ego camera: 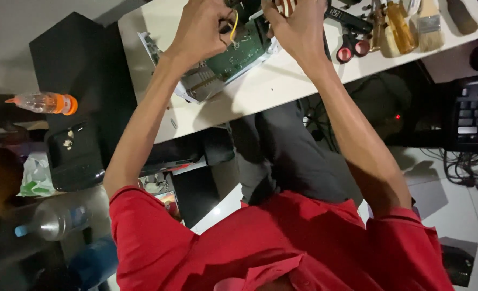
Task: Troubleshooting and disassembling an inverter board from its metal casing using a screwdriver for inspection.
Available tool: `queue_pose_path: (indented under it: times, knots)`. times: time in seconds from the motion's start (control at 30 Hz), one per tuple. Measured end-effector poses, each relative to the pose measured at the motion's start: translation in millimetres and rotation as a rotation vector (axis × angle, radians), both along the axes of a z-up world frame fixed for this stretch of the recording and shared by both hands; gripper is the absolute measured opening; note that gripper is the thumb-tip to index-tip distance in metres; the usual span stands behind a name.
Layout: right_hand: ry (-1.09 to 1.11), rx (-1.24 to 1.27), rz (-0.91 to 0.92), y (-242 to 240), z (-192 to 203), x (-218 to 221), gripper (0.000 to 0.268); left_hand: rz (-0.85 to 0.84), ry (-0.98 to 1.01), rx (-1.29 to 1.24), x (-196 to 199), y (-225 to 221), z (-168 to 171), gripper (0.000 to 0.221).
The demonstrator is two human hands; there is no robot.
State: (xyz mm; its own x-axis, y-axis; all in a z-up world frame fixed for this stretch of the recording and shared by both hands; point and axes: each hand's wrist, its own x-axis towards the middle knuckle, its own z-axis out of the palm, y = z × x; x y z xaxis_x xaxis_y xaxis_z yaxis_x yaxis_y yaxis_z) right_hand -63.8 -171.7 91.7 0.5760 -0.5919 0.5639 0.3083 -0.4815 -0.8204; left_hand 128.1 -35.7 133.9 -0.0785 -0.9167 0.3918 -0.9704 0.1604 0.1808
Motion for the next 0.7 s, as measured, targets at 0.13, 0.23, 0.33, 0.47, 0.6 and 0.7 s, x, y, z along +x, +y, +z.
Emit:
queue_pose_path:
  times: [0.13,0.23,0.33,0.47,0.6,0.7]
  knots:
    - [-0.024,-0.109,-0.023,-3,-7,0,0.007,0.033,0.091,0.056,2,1,-4,0.008]
    - [0.013,-0.119,-0.076,-3,-9,0,0.007,0.039,0.183,0.108,0,3,1,0.009]
    - [-0.006,-0.073,-0.038,-4,-10,0,0.012,-0.021,0.261,0.097,-2,4,4,0.006]
    - [0.006,-0.084,-0.052,-5,-13,1,0.011,-0.054,0.327,0.115,-1,3,4,0.011]
    - [0.069,-0.041,-0.023,-8,-13,-2,0.017,-0.020,0.463,0.188,2,2,-2,0.011]
    - [0.087,-0.029,0.009,-9,-8,-6,0.020,-0.036,0.454,0.165,2,1,-2,0.010]
